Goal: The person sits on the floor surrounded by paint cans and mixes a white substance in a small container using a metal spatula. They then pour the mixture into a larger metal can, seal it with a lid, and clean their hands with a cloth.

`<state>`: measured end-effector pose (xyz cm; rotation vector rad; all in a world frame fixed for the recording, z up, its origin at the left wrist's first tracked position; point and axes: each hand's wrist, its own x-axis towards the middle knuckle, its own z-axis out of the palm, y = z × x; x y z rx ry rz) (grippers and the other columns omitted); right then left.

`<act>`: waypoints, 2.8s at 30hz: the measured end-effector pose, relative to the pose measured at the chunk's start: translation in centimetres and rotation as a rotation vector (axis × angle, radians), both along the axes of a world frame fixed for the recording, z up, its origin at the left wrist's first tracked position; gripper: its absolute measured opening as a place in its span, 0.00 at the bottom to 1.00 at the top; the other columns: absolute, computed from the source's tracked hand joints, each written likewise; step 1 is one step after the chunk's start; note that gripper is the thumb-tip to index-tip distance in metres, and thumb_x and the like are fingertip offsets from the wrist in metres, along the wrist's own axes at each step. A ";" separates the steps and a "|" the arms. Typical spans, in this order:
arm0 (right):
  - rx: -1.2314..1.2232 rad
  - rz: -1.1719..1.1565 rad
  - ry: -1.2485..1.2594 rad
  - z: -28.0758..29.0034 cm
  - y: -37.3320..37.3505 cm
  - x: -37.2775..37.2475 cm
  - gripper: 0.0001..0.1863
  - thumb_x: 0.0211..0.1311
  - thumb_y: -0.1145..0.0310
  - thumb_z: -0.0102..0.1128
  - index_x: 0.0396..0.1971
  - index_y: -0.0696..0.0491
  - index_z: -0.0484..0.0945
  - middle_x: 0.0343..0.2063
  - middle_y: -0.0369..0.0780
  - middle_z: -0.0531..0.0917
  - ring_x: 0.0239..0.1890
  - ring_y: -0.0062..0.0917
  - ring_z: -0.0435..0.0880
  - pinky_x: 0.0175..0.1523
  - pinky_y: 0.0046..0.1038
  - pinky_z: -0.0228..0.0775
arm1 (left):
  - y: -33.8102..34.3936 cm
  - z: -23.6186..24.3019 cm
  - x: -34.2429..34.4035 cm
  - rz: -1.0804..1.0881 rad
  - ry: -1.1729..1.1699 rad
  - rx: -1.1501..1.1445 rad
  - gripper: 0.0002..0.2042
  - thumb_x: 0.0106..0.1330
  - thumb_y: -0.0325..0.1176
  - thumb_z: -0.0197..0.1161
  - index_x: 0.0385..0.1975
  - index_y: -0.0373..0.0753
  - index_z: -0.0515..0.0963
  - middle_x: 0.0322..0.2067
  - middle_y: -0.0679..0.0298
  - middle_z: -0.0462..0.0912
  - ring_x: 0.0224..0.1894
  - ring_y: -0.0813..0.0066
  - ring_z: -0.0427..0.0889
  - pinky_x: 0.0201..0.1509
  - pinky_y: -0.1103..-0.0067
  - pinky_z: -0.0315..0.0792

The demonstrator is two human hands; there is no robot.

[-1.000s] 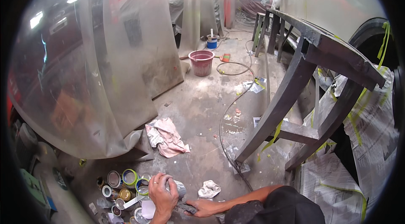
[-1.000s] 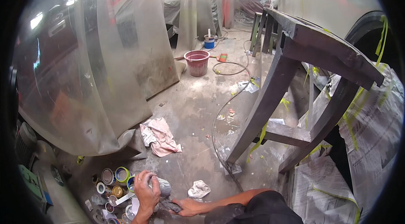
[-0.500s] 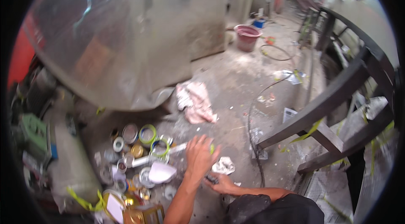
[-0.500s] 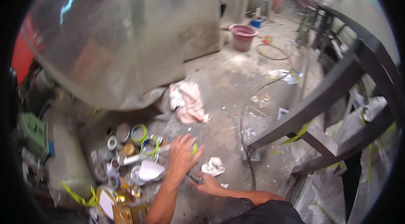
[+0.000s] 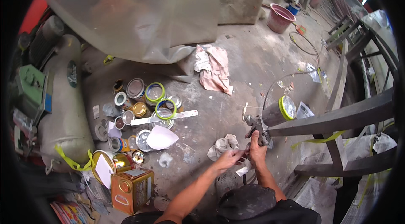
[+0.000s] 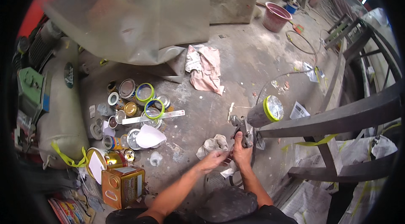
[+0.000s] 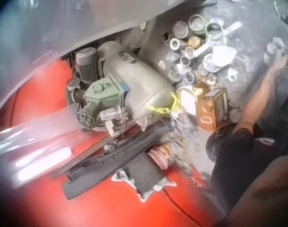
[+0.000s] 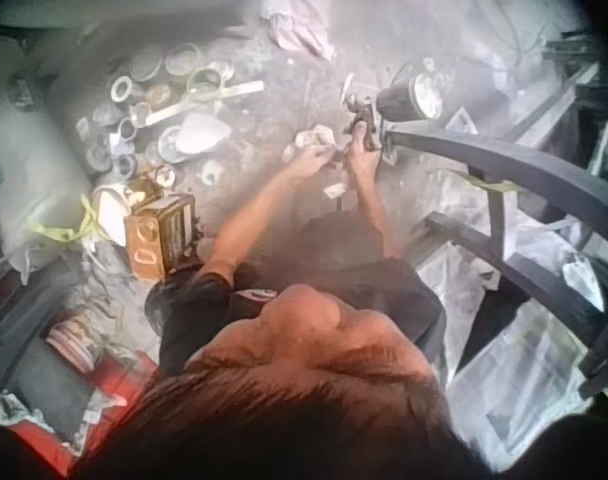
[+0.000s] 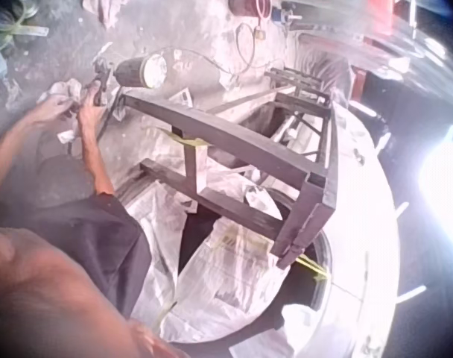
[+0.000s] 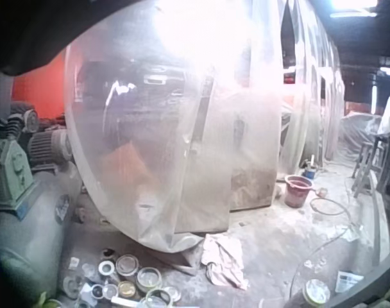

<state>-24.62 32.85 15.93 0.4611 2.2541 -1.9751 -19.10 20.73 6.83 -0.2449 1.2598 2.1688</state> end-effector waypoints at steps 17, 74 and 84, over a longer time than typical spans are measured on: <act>0.010 0.288 0.027 1.4 -0.9 2.8 0.29 0.73 0.41 0.58 0.41 0.57 0.86 0.14 0.30 0.75 0.16 0.15 0.73 0.22 0.24 0.64 | -5.7 5.2 -6.3 0.523 0.185 -0.413 0.18 0.77 0.43 0.61 0.42 0.31 0.84 0.35 0.66 0.86 0.38 0.81 0.83 0.45 0.80 0.77; 0.155 0.383 -0.360 -13.9 -3.8 -1.6 0.35 0.62 0.36 0.65 0.34 0.61 0.85 0.20 0.43 0.86 0.25 0.30 0.87 0.34 0.34 0.78 | -17.2 10.7 3.2 -0.389 0.178 -1.187 0.28 0.72 0.54 0.57 0.43 0.28 0.82 0.39 0.36 0.84 0.46 0.37 0.84 0.50 0.57 0.75; 0.409 0.632 -0.132 -8.5 -1.9 -2.8 0.47 0.56 0.47 0.73 0.69 0.59 0.66 0.47 0.59 0.85 0.51 0.53 0.85 0.56 0.43 0.76 | -19.7 8.9 4.6 -0.271 0.014 -1.143 0.33 0.70 0.60 0.58 0.40 0.24 0.81 0.35 0.36 0.84 0.42 0.41 0.85 0.47 0.58 0.75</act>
